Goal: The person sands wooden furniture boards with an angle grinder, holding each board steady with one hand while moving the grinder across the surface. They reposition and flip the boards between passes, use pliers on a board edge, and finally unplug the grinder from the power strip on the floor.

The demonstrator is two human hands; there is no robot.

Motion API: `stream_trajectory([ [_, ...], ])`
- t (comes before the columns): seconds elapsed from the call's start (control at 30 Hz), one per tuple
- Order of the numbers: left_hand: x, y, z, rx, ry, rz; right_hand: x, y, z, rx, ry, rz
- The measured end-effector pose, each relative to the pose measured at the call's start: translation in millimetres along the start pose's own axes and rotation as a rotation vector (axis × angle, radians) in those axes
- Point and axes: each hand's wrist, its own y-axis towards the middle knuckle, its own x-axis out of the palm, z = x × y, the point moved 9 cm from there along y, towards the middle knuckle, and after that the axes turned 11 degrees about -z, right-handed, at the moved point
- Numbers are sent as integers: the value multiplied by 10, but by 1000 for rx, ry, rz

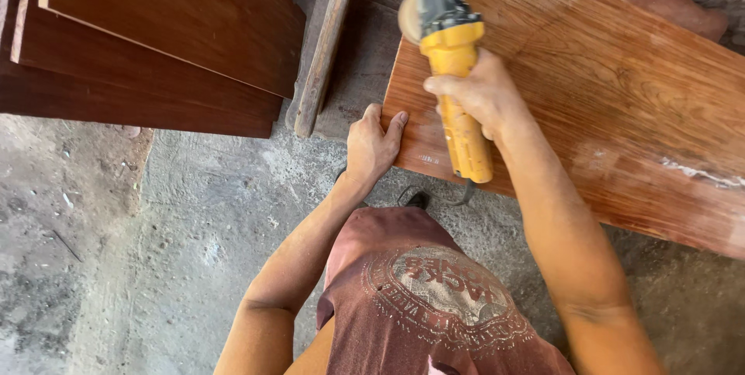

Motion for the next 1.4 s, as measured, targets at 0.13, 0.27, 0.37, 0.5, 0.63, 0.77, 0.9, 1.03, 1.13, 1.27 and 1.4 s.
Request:
stream_trajectory([
  [0.13, 37, -42, -4, -12, -23, -11, -3, 103, -27, -3, -106, 31],
  [0.27, 34, -42, -14, 3, -30, 6, -174, 34, -3, 56, -83, 65],
  [0.37, 17, -28, -2, 43, -23, 30, -259, -93, 22, 60, -54, 100],
  [0.5, 71, -13, -65, -9, -53, -20, -337, -250, 193, 97, -50, 171],
  [0.63, 76, -16, -63, -18, -54, -20, -478, -329, 404, 71, 13, 161],
  [0.77, 47, -13, -1, 37, -36, 14, -905, -506, 565, 105, 54, 270],
  [0.9, 94, -8, -82, -17, -40, -8, -1025, -600, 653, 83, 104, 304],
  [1.03, 128, 0, -98, 53, 81, 18, -720, -496, 682, -102, 186, 82],
  [1.13, 142, -25, -18, 180, 201, 42, -766, -729, 824, -215, 135, 131],
  [1.27, 169, -186, 209, 240, 476, 64, -1253, -1726, 1292, -124, -50, 488],
  [1.4, 444, -687, 1003, 741, 531, 159, -1504, -2969, 1952, 5, 135, 677],
])
